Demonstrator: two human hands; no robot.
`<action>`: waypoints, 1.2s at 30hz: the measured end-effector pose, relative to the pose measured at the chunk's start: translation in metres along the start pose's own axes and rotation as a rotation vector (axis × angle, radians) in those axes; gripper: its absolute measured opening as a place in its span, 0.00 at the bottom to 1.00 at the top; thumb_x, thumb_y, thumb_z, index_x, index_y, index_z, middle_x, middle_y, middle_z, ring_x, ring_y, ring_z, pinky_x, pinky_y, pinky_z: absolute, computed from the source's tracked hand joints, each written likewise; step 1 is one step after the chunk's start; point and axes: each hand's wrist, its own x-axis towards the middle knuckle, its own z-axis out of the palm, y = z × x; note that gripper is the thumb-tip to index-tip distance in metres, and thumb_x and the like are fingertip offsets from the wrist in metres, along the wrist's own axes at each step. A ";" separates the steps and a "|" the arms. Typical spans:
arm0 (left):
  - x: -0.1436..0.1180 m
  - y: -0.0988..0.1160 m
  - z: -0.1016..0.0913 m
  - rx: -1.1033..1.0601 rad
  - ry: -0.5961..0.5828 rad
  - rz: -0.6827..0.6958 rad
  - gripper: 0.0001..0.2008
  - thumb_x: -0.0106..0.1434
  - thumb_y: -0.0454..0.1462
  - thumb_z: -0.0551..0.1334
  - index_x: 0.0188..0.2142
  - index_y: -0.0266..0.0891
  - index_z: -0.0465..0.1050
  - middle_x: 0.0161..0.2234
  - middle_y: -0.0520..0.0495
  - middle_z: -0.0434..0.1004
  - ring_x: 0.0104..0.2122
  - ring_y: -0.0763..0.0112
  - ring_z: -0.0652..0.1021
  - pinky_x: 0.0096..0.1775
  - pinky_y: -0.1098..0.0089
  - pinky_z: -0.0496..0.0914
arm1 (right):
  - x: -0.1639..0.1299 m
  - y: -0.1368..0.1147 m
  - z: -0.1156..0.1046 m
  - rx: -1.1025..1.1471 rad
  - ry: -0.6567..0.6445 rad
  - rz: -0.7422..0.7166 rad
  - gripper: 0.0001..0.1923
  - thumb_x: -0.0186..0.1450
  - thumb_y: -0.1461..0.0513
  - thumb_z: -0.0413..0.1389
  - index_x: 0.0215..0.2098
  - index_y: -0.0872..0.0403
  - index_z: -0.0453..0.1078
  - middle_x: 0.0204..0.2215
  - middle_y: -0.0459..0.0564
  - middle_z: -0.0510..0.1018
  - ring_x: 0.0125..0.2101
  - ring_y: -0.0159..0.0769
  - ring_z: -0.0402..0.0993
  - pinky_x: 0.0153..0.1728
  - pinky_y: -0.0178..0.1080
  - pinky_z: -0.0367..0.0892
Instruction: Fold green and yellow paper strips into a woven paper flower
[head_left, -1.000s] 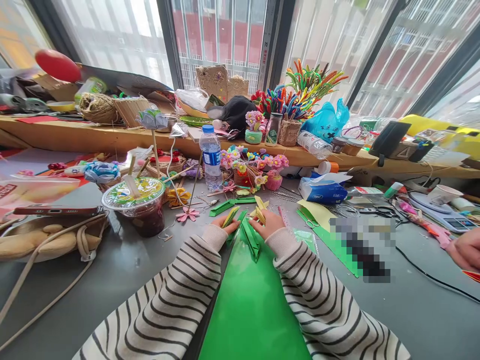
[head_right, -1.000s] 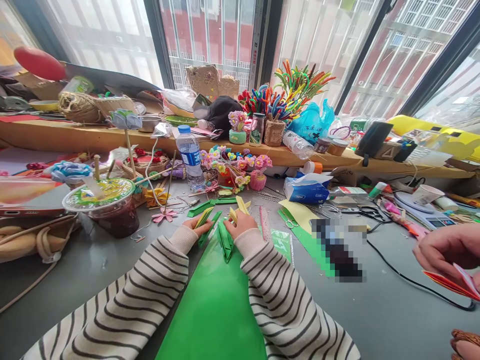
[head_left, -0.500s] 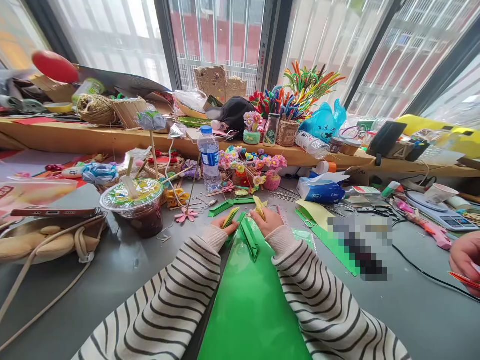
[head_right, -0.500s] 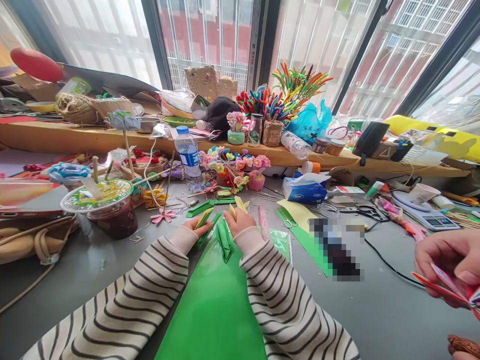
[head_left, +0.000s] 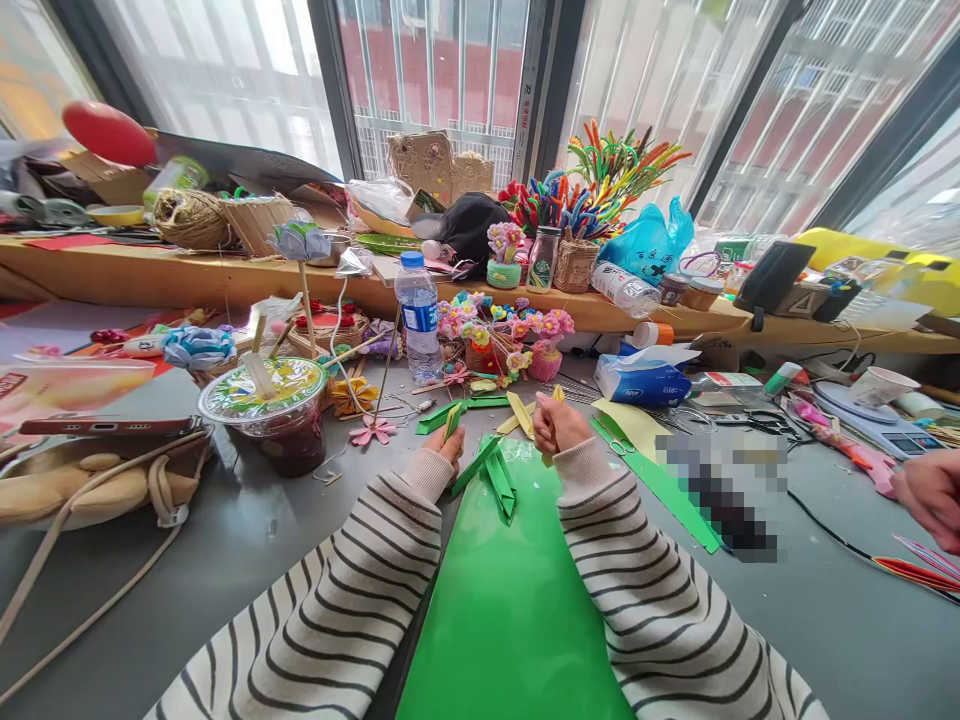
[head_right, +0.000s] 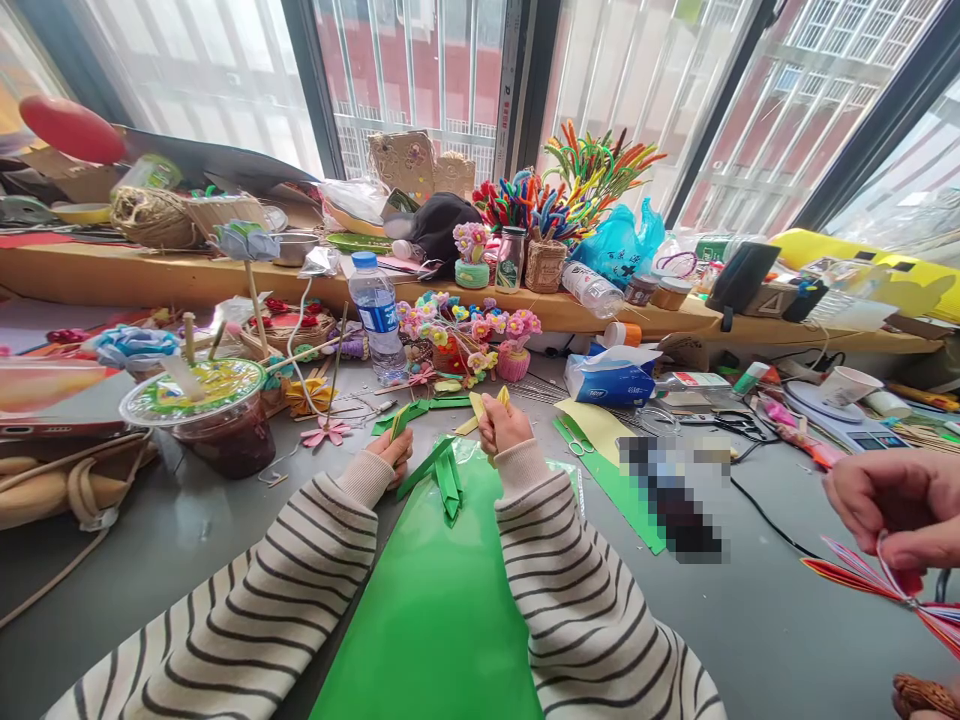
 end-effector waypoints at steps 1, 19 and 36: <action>0.001 0.001 0.000 -0.036 -0.018 -0.019 0.17 0.50 0.50 0.52 0.18 0.40 0.51 0.11 0.60 0.50 0.08 0.82 0.54 0.13 0.75 0.50 | 0.001 0.000 -0.001 0.025 -0.013 -0.001 0.25 0.51 0.45 0.44 0.07 0.52 0.48 0.04 0.38 0.49 0.06 0.22 0.47 0.09 0.31 0.47; 0.019 0.016 0.005 -0.290 -0.034 0.002 0.22 0.49 0.55 0.50 0.16 0.40 0.48 0.07 0.62 0.43 0.07 0.84 0.49 0.12 0.77 0.48 | 0.002 0.010 0.004 0.392 0.093 -0.066 0.15 0.53 0.47 0.43 0.30 0.46 0.62 0.32 0.49 0.74 0.36 0.34 0.70 0.37 0.40 0.61; 0.014 0.012 0.005 -0.320 -0.105 0.177 0.23 0.49 0.49 0.54 0.41 0.37 0.57 0.13 0.62 0.48 0.10 0.85 0.50 0.14 0.76 0.48 | 0.003 0.004 0.011 0.623 0.197 0.027 0.19 0.60 0.49 0.35 0.37 0.48 0.60 0.40 0.50 0.71 0.41 0.35 0.67 0.40 0.44 0.60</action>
